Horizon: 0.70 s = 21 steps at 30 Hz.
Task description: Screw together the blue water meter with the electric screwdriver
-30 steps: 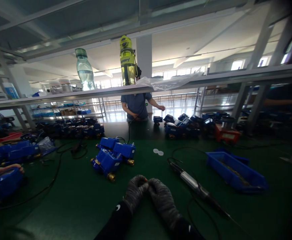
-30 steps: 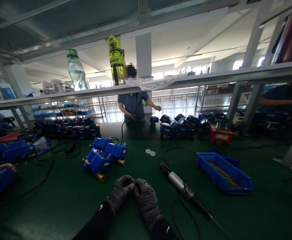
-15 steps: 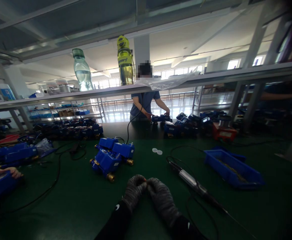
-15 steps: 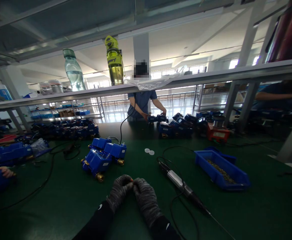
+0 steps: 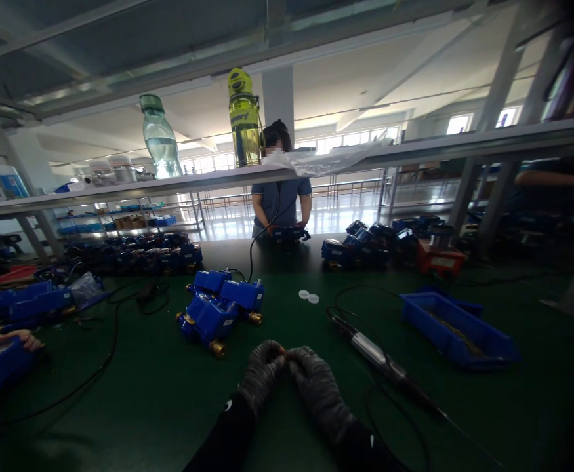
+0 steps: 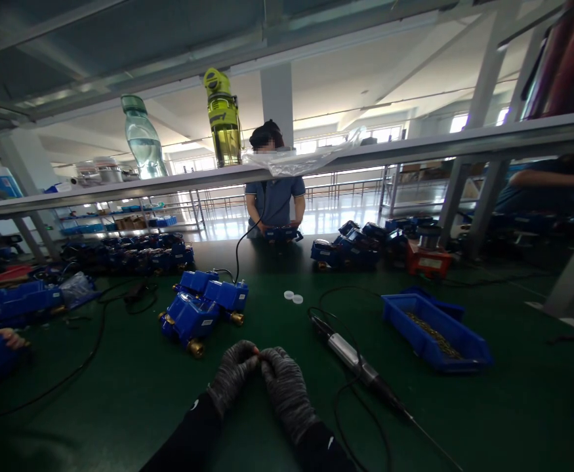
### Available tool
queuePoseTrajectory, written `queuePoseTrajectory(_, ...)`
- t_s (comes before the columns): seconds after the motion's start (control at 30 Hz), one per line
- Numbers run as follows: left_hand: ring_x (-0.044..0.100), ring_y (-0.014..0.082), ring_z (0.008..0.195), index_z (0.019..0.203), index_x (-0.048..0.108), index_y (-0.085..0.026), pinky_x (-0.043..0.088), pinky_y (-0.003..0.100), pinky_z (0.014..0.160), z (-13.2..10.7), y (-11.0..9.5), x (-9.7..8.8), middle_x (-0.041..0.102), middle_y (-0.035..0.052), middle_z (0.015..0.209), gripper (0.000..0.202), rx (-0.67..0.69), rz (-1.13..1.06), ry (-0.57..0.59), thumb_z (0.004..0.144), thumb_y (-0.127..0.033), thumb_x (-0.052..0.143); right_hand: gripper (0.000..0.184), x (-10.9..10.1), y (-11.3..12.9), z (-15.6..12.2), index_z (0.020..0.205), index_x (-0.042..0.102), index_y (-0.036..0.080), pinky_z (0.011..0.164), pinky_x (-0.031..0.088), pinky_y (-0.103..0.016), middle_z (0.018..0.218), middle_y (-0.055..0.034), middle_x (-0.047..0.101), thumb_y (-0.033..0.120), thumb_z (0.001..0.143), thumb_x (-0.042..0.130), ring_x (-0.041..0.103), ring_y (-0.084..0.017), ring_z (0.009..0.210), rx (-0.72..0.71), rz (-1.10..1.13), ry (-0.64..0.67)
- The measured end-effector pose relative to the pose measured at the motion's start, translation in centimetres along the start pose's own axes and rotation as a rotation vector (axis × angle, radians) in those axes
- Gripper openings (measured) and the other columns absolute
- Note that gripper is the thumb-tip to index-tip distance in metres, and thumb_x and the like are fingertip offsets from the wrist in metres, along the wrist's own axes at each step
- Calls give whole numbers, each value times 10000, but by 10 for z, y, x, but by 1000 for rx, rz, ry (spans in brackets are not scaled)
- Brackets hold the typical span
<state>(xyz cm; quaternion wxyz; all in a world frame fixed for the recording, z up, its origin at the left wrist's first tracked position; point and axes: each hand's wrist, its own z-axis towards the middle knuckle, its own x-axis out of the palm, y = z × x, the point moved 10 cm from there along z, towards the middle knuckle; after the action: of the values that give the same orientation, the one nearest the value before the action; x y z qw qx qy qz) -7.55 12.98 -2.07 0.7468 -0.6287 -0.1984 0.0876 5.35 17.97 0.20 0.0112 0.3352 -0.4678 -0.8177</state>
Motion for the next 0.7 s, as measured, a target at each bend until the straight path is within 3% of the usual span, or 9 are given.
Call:
queuePoseTrajectory(0.23, 633, 246, 932, 923, 682, -139, 513, 353, 851, 0, -3, -3, 689, 73, 943, 428, 20, -12, -17, 656, -383, 912, 221, 0, -6, -1, 1078, 748, 106, 1009, 521, -382, 1073, -96, 704, 101, 951, 568, 656, -245, 1026, 46, 95, -9)
queuePoseTrajectory(0.7, 635, 212, 864, 903, 672, -139, 520, 316, 777, 0, 1, 0, 691, 59, 905, 512, -10, -65, -1, 603, -426, 972, 224, 2, 3, -2, 1072, 775, 122, 960, 522, -358, 1069, -101, 677, 94, 973, 575, 640, -235, 990, -26, -38, 22)
